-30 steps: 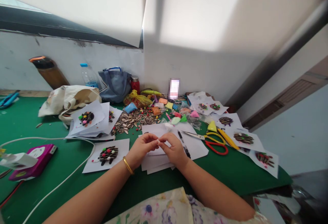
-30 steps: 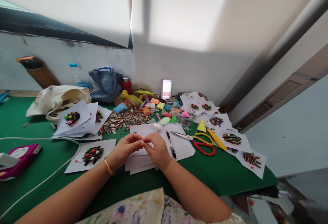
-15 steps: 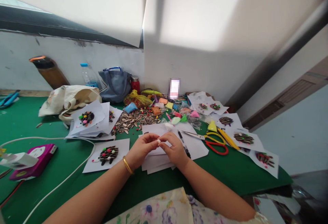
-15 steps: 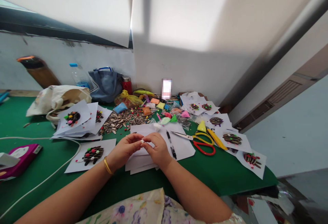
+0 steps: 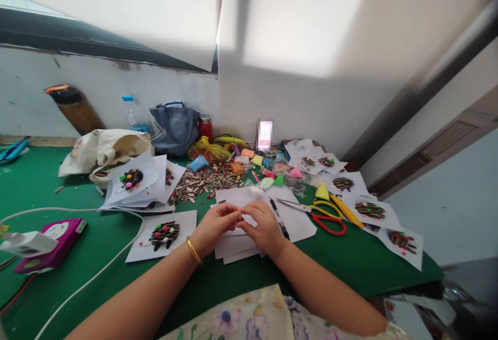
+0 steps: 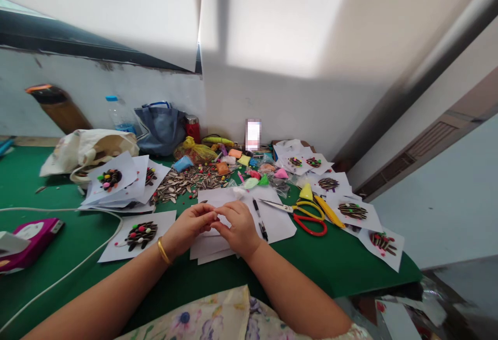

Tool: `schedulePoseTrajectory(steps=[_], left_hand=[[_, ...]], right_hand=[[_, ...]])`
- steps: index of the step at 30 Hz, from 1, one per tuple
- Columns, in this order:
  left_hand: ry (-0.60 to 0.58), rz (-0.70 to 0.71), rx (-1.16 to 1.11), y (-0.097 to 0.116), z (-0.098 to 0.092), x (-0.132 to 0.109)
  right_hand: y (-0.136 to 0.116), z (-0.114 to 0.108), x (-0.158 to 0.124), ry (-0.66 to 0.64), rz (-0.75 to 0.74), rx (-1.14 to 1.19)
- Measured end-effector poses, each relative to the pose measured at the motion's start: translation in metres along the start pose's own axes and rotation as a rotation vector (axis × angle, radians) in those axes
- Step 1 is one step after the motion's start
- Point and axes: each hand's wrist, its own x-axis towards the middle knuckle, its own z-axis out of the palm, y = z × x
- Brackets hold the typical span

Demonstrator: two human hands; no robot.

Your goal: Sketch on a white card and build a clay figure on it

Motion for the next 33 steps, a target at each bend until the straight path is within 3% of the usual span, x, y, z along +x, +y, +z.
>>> schedulePoseTrajectory(steps=[7,16,24,33], left_hand=[[-0.035,0.002,0.106,-0.0032,-0.0024,0.0010],[-0.039,-0.028,-0.120,-0.0027,-0.0013,0.0008],[-0.055,-0.009,0.146,-0.0007,-0.0011,-0.0004],[-0.060,-0.011,0.109,-0.0008,0.0023,-0.0019]], right_hand=[[-0.0022,0.0006,-0.0014,-0.006,-0.005,-0.021],[-0.0010,0.0000,0.0000,0.016,0.046,0.051],[-0.0013,-0.0022,-0.0001,0.021,0.020,0.035],[-0.0030,-0.0009,-0.0003,0.007,0.018,0.006]])
